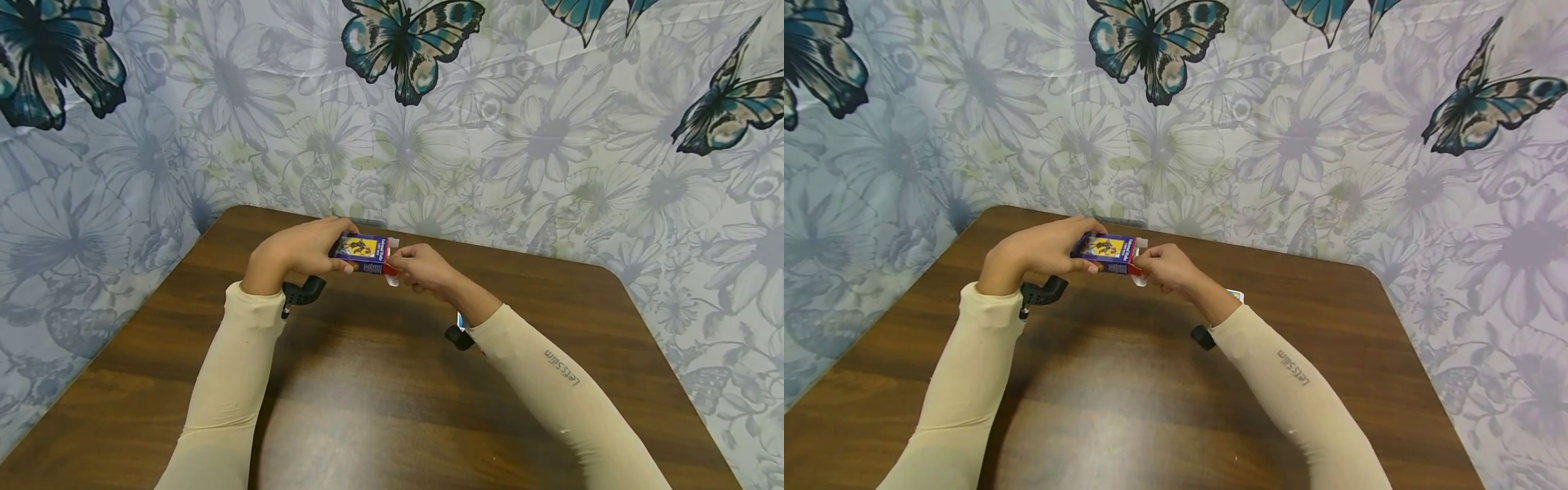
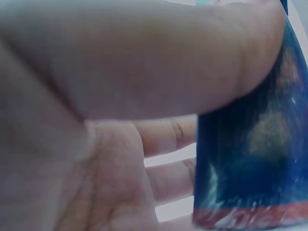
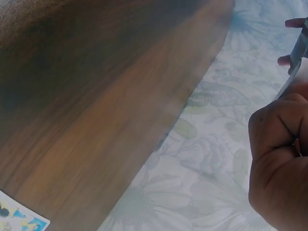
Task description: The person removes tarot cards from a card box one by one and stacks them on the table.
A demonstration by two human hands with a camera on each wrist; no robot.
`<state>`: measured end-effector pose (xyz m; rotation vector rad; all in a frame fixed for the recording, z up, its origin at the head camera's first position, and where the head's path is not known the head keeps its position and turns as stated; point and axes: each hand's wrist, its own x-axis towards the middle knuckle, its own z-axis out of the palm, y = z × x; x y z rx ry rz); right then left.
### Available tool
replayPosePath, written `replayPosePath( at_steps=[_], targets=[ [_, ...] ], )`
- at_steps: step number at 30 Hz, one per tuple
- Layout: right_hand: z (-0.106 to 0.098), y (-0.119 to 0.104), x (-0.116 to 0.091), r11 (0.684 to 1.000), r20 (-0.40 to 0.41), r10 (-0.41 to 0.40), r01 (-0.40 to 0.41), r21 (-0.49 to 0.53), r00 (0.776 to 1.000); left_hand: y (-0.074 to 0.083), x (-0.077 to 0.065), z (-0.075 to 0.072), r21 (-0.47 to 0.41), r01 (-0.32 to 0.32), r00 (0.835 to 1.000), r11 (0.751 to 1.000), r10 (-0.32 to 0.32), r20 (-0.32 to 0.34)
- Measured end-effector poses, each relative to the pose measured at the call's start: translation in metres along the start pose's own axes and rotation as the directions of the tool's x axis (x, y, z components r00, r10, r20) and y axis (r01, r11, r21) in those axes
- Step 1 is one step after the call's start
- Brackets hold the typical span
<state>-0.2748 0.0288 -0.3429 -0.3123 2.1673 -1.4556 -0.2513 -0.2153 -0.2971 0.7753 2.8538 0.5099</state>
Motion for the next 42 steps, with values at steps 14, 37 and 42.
replayPosePath(
  at_steps=[14, 37, 42],
  targets=[
    [-0.025, 0.009, -0.011, 0.996, 0.043, -0.017, 0.013, 0.087, 0.999, 0.0, 0.0, -0.001, 0.002, 0.017, 1.0, 1.0, -0.017, 0.001],
    [-0.044, 0.023, -0.018, 0.997, -0.091, -0.017, 0.023, 0.067, 0.996, -0.002, -0.001, -0.002, -0.007, 0.013, 1.0, 1.0, -0.013, -0.004],
    [-0.049, 0.024, -0.019, 0.995, -0.217, -0.051, 0.068, 0.071, 0.975, -0.003, 0.0, -0.002, 0.0, 0.006, 1.0, 1.0, -0.006, -0.005]
  ],
)
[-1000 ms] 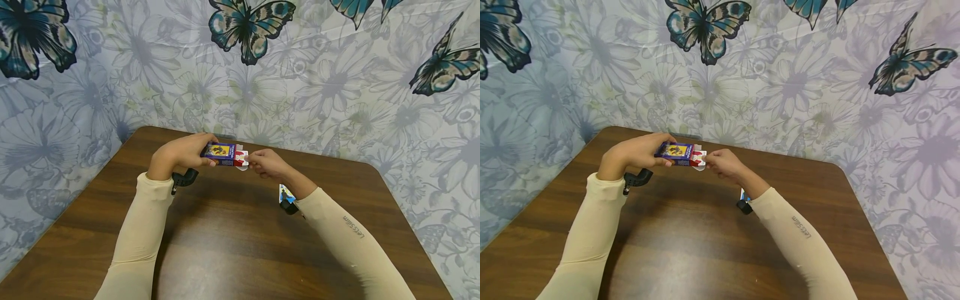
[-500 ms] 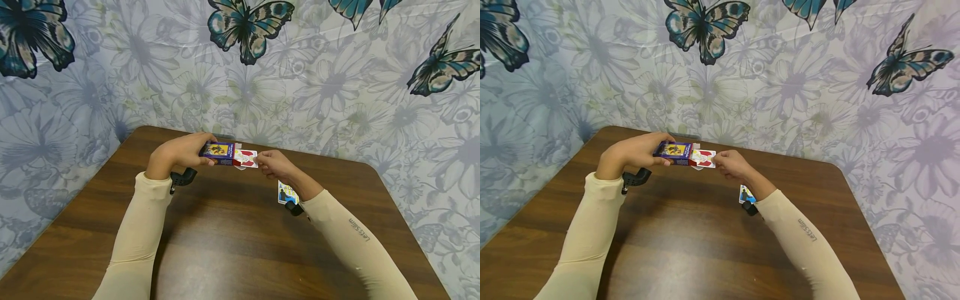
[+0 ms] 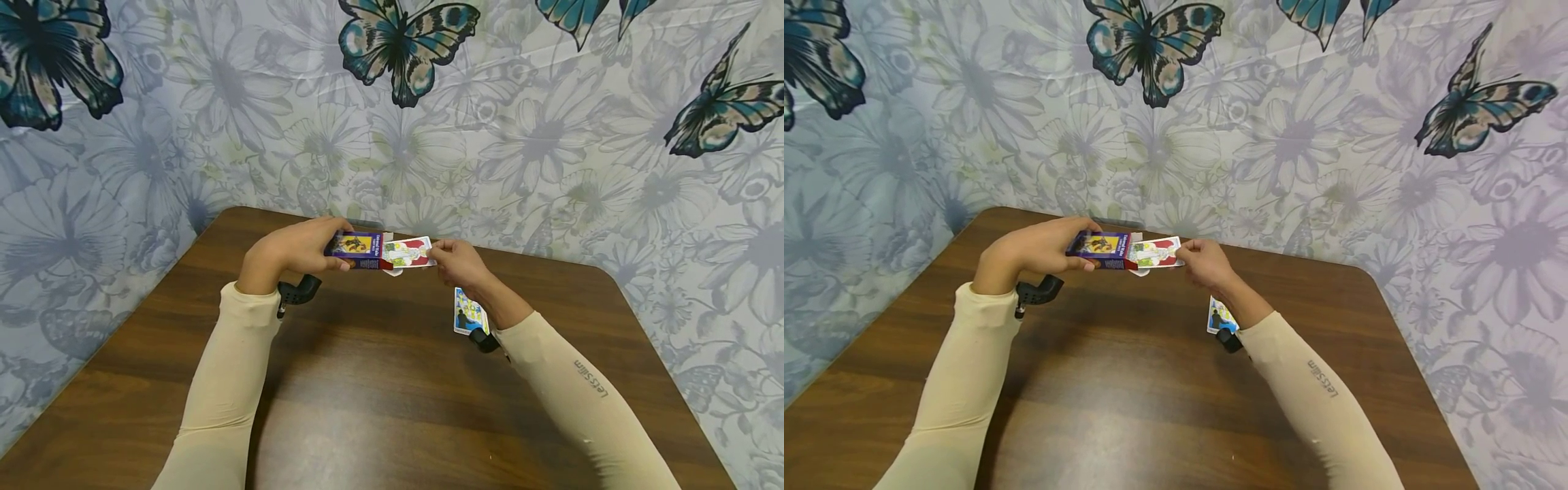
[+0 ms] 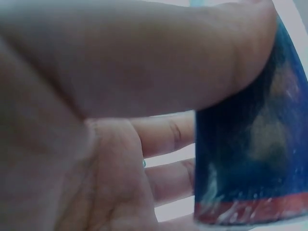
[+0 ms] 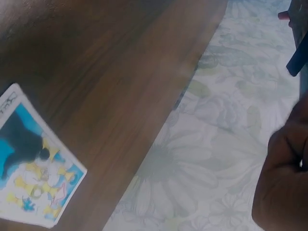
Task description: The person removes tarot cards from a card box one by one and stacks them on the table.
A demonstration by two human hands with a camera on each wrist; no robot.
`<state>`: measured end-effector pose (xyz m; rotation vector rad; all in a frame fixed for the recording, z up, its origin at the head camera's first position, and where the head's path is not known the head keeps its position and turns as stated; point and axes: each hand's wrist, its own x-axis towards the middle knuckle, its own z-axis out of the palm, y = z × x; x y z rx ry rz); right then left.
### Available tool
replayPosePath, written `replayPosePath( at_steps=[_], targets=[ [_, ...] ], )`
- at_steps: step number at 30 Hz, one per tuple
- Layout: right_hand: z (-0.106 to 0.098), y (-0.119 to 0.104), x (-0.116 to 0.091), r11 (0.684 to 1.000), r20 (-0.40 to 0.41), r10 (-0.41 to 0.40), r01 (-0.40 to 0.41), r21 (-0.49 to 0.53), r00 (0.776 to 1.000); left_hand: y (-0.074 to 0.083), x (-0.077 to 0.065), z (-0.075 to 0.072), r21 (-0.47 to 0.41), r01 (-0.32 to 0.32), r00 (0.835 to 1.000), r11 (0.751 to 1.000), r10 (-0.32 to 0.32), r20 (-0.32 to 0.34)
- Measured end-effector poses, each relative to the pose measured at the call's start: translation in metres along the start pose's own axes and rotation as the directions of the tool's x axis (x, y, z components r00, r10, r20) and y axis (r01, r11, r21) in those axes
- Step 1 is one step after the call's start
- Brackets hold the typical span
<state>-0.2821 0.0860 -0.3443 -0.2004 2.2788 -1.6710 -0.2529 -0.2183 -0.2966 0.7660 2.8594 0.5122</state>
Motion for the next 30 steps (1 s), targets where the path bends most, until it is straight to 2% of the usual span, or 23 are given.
replayPosePath(
  at_steps=[5, 11, 13, 15, 17, 19, 22, 24, 27, 30],
  targets=[
    [-0.007, 0.005, 0.0, 0.998, -0.138, -0.058, 0.063, 0.032, 0.989, 0.001, -0.001, 0.0, 0.004, 0.008, 1.0, 1.0, -0.008, -0.002],
    [-0.024, 0.011, 0.001, 0.995, -0.171, -0.061, 0.074, 0.071, 0.983, 0.001, 0.0, 0.001, 0.007, 0.005, 1.0, 1.0, -0.005, -0.002],
    [-0.032, 0.013, 0.002, 0.998, -0.167, -0.058, 0.061, 0.014, 0.984, 0.001, 0.0, 0.001, 0.008, 0.005, 1.0, 1.0, -0.005, -0.004],
    [-0.043, 0.017, 0.003, 0.995, -0.158, -0.061, 0.047, -0.089, 0.986, 0.001, 0.0, 0.001, 0.007, 0.008, 1.0, 1.0, -0.008, -0.002],
    [-0.054, 0.021, 0.004, 0.967, -0.149, -0.068, 0.029, -0.252, 0.987, 0.002, 0.0, 0.001, 0.005, 0.009, 1.0, 1.0, -0.009, 0.002],
    [-0.064, 0.026, 0.005, 0.913, -0.132, -0.072, 0.012, -0.408, 0.989, 0.001, 0.0, 0.002, 0.003, 0.007, 1.0, 1.0, -0.007, 0.006],
    [-0.078, 0.037, 0.006, 0.831, -0.098, -0.041, -0.021, -0.556, 0.994, 0.0, 0.001, 0.002, 0.006, -0.008, 1.0, 1.0, 0.008, 0.002],
    [-0.085, 0.047, 0.007, 0.787, -0.075, -0.017, -0.032, -0.616, 0.997, 0.0, 0.0, 0.002, 0.006, -0.018, 1.0, 1.0, 0.018, -0.003],
    [-0.089, 0.064, 0.01, 0.739, -0.067, 0.011, -0.053, -0.671, 0.998, -0.001, 0.0, 0.002, 0.004, -0.03, 1.0, 1.0, 0.03, -0.007],
    [-0.087, 0.079, 0.013, 0.709, -0.108, 0.007, -0.081, -0.701, 0.994, -0.001, 0.0, 0.001, 0.0, -0.031, 0.999, 1.0, 0.031, -0.009]
  ],
)
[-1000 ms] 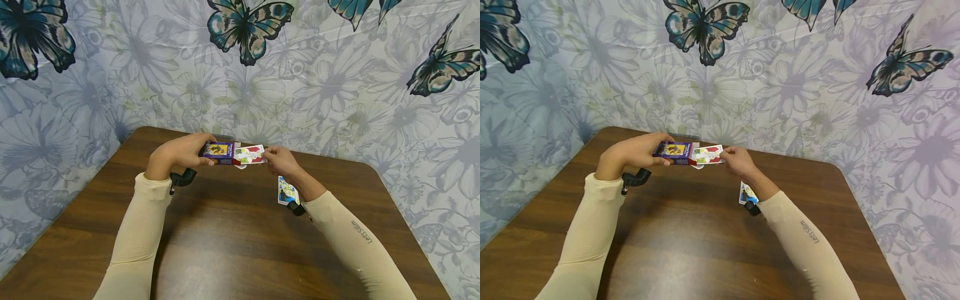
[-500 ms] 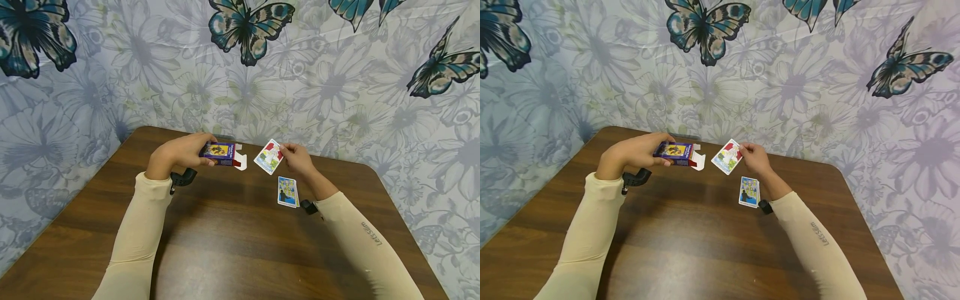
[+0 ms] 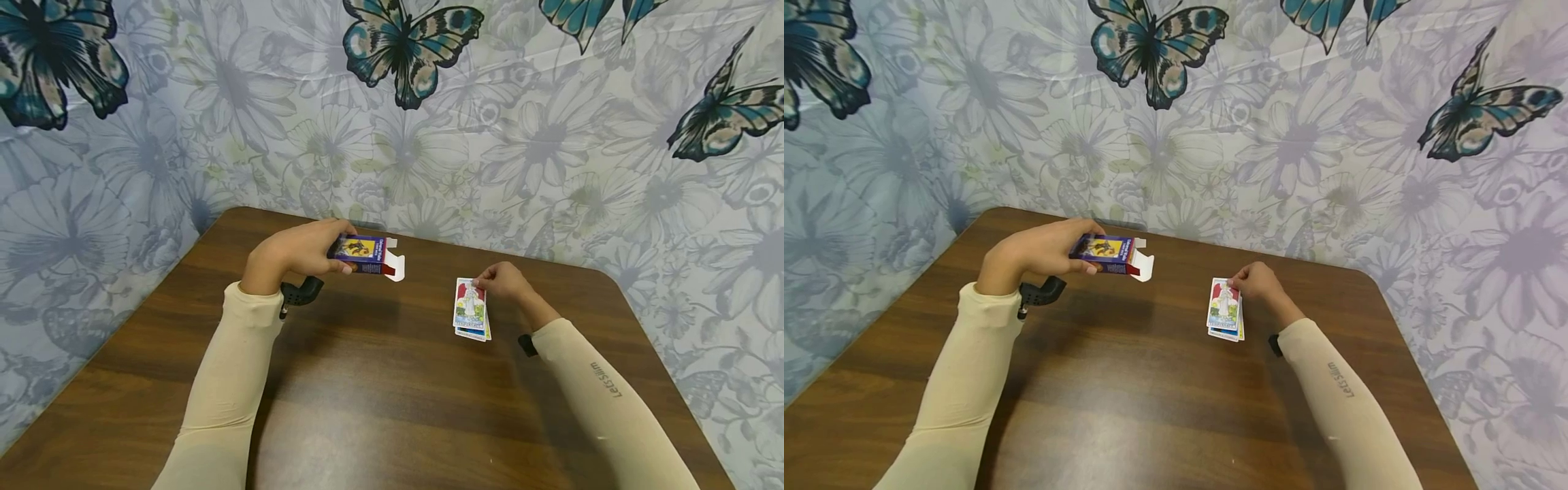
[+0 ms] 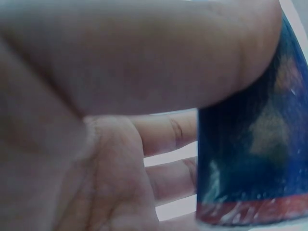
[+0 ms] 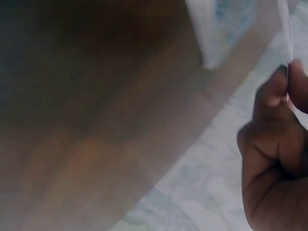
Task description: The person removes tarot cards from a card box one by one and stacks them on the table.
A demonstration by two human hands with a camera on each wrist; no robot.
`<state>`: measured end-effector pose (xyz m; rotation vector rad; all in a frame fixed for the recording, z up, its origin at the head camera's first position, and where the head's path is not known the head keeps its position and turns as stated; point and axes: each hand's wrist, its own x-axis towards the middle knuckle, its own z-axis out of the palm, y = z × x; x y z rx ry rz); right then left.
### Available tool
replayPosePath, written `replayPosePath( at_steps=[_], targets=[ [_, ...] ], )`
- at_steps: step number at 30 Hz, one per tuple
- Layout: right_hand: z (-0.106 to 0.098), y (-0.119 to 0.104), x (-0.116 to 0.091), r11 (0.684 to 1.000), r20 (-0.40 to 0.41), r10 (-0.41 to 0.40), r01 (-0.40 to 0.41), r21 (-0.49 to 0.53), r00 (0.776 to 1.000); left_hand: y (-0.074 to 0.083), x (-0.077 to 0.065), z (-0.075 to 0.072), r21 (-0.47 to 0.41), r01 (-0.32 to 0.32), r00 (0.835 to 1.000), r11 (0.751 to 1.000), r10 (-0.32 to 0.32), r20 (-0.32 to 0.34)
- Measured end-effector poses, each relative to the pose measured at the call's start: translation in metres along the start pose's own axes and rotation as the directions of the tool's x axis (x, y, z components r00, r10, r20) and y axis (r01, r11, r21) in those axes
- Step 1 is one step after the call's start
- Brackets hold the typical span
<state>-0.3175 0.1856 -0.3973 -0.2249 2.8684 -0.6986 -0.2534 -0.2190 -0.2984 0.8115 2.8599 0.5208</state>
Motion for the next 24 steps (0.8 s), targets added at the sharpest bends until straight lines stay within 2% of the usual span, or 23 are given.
replayPosePath(
  at_steps=[6, 15, 21, 24],
  targets=[
    [0.02, 0.005, 0.001, 0.995, -0.054, 0.045, -0.05, -0.081, 0.998, -0.001, 0.001, 0.0, -0.002, -0.001, 1.0, 1.0, 0.001, 0.004],
    [0.025, -0.005, 0.003, 0.973, -0.055, 0.09, -0.1, -0.209, 0.994, 0.0, 0.001, -0.001, -0.003, 0.001, 1.0, 1.0, -0.001, 0.001],
    [0.029, -0.008, 0.004, 0.97, -0.049, 0.094, -0.102, -0.22, 0.994, 0.0, 0.001, 0.0, -0.014, 0.013, 1.0, 1.0, -0.013, 0.008],
    [0.028, -0.014, 0.002, 0.975, -0.071, 0.074, -0.087, -0.203, 0.995, 0.001, 0.0, -0.001, -0.021, 0.009, 1.0, 1.0, -0.009, 0.013]
  ],
)
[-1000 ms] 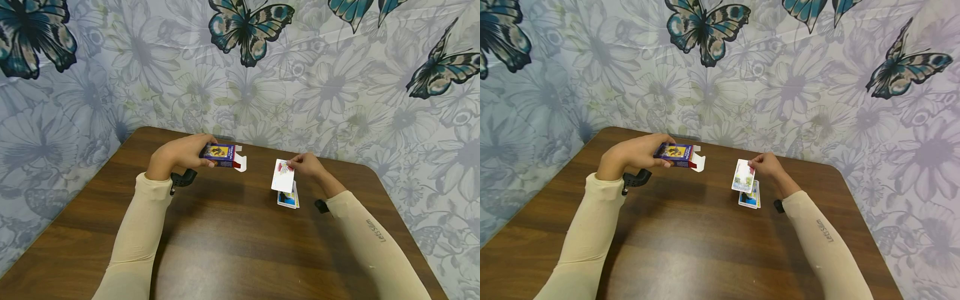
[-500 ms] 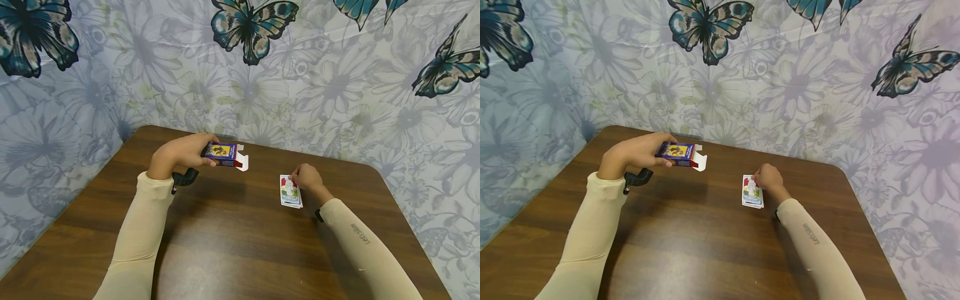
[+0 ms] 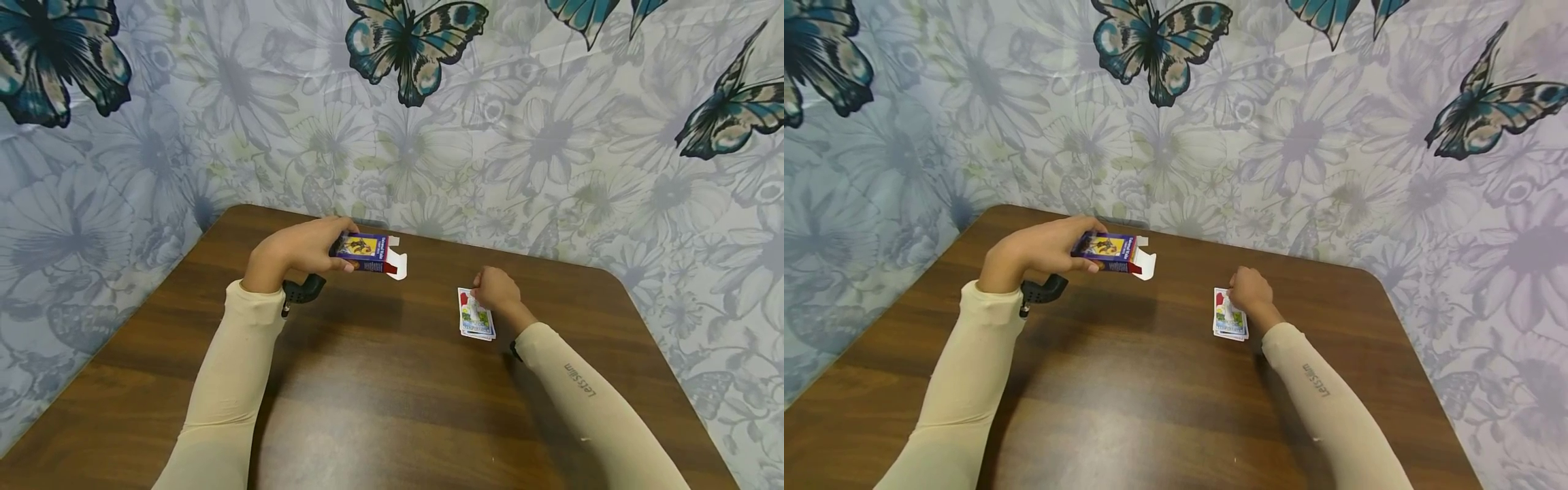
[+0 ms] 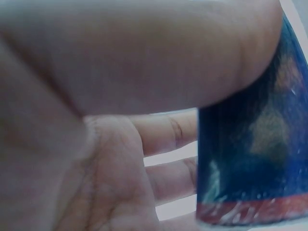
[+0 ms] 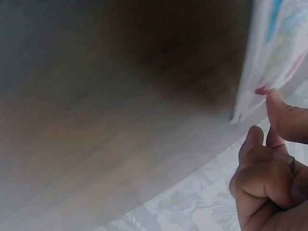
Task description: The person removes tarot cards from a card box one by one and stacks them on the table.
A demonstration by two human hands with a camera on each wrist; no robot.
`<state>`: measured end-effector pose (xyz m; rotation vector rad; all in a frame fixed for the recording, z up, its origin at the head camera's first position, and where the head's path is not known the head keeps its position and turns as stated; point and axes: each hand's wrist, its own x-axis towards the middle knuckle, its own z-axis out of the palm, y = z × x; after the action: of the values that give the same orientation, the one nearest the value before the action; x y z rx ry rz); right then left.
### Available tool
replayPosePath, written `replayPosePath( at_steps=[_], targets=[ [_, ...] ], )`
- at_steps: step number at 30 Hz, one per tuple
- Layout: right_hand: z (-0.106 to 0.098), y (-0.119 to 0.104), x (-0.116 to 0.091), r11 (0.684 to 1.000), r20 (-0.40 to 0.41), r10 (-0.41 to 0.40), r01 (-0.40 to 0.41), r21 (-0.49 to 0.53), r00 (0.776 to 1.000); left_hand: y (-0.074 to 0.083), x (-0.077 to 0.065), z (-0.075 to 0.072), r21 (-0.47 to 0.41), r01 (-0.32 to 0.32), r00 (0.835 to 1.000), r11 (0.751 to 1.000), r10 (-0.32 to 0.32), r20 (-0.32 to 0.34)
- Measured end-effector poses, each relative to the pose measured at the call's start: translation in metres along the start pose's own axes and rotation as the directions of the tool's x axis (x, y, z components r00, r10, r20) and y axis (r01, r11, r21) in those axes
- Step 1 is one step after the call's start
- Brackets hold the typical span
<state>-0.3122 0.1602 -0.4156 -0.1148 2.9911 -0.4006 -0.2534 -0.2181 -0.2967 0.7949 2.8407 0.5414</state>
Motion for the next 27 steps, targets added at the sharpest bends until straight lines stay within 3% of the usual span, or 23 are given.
replayPosePath(
  at_steps=[4, 7, 9, 11, 13, 15, 17, 20, 22, 27],
  targets=[
    [0.003, -0.019, -0.006, 0.99, -0.111, -0.1, 0.11, 0.086, 0.989, -0.001, 0.001, 0.003, -0.007, -0.009, 1.0, 1.0, 0.009, 0.014],
    [0.0, -0.046, -0.014, 0.94, -0.223, -0.229, 0.275, 0.203, 0.948, 0.0, 0.001, 0.003, -0.002, -0.005, 1.0, 1.0, 0.005, 0.015],
    [-0.005, -0.069, -0.022, 0.868, -0.266, -0.303, 0.38, 0.318, 0.915, 0.0, 0.001, 0.003, 0.002, -0.001, 1.0, 1.0, 0.001, 0.014],
    [-0.011, -0.091, -0.029, 0.772, -0.279, -0.348, 0.442, 0.457, 0.895, 0.0, 0.001, 0.002, 0.005, 0.003, 1.0, 1.0, -0.003, 0.012],
    [-0.017, -0.109, -0.035, 0.675, -0.256, -0.377, 0.453, 0.583, 0.89, 0.001, 0.001, 0.001, 0.001, 0.017, 1.0, 1.0, -0.017, 0.01],
    [-0.021, -0.123, -0.039, 0.619, -0.191, -0.39, 0.41, 0.67, 0.901, 0.001, 0.002, 0.001, -0.002, 0.029, 1.0, 1.0, -0.029, 0.009],
    [-0.023, -0.132, -0.04, 0.605, -0.095, -0.383, 0.327, 0.726, 0.919, 0.002, 0.002, 0.002, -0.006, 0.044, 0.999, 0.999, -0.043, 0.01],
    [-0.023, -0.14, -0.04, 0.623, 0.057, -0.349, 0.186, 0.76, 0.935, 0.004, 0.003, 0.002, -0.007, 0.047, 0.999, 0.999, -0.046, 0.011],
    [-0.021, -0.142, -0.04, 0.63, 0.136, -0.328, 0.109, 0.769, 0.935, 0.004, 0.003, 0.003, -0.006, 0.041, 0.999, 0.999, -0.041, 0.012],
    [-0.018, -0.148, -0.041, 0.65, 0.203, -0.311, 0.052, 0.759, 0.929, 0.003, 0.002, 0.002, -0.003, 0.031, 1.0, 1.0, -0.031, -0.001]
  ],
)
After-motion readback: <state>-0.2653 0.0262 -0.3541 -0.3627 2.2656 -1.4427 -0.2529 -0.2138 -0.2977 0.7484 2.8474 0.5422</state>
